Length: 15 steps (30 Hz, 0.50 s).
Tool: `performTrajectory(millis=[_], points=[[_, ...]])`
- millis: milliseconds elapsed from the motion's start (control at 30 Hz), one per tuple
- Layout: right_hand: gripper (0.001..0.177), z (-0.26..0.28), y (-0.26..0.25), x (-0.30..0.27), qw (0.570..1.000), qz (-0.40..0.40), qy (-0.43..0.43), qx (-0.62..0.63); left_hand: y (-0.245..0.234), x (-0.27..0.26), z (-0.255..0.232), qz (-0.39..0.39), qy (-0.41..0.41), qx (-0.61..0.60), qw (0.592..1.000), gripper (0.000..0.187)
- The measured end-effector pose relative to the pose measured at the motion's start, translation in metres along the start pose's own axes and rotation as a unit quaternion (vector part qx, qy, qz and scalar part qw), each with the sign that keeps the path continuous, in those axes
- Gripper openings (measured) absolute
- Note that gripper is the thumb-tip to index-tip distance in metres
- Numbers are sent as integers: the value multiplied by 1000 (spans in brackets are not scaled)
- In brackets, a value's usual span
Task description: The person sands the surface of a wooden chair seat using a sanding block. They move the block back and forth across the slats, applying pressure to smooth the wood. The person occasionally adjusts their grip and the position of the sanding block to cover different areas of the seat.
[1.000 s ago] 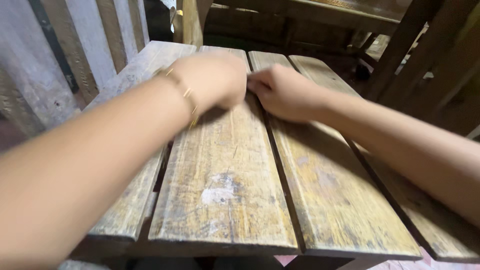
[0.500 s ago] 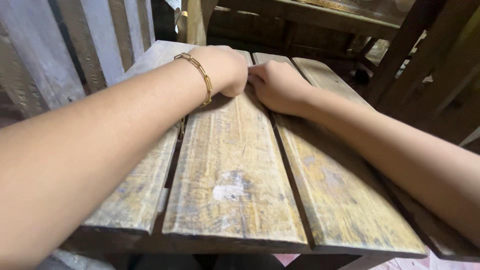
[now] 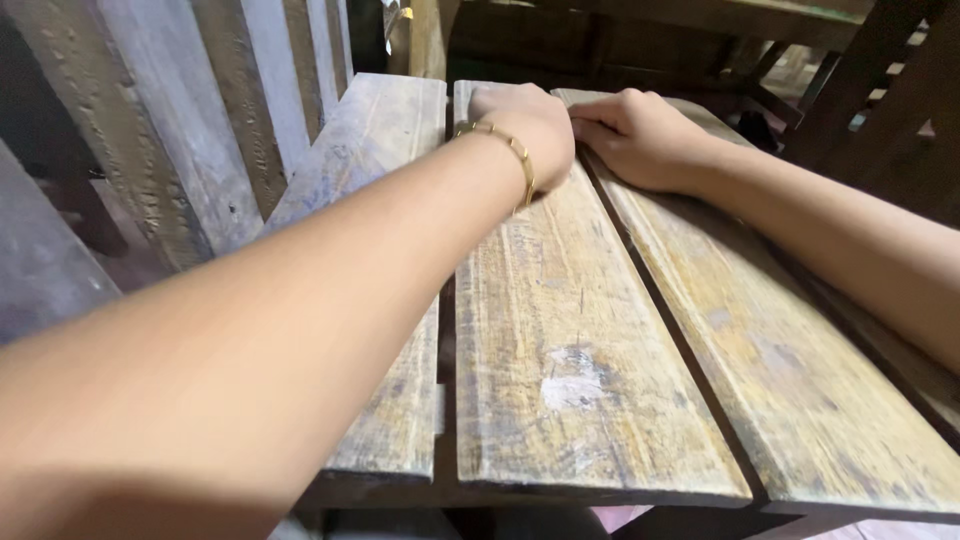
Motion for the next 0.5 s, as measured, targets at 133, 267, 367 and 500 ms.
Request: performTrajectory(millis=[133,267,367,500], points=[[24,-26,3,8,999,3,35,-38,10,38,0,-103,115,27,988,31],[25,-20,3,5,998,-13,67,-14,9,26,7,-46,61,-42,996,34],[25,21,-11,-25,999,-21,27,-9,-6,-23,1,-30,41,-55,997,32],[24,82,-46,-98,999,4,19,-32,-29,-113,-33,19,59,27,998,38]])
Point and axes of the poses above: each hand's wrist, its own x-axis towards the middle knuckle, its own y-axis out of the palm, z = x × y, the point moved 4 cm from there along x, towards the middle knuckle, and after that the axes turned 4 degrees about y, right-handed, at the moved point
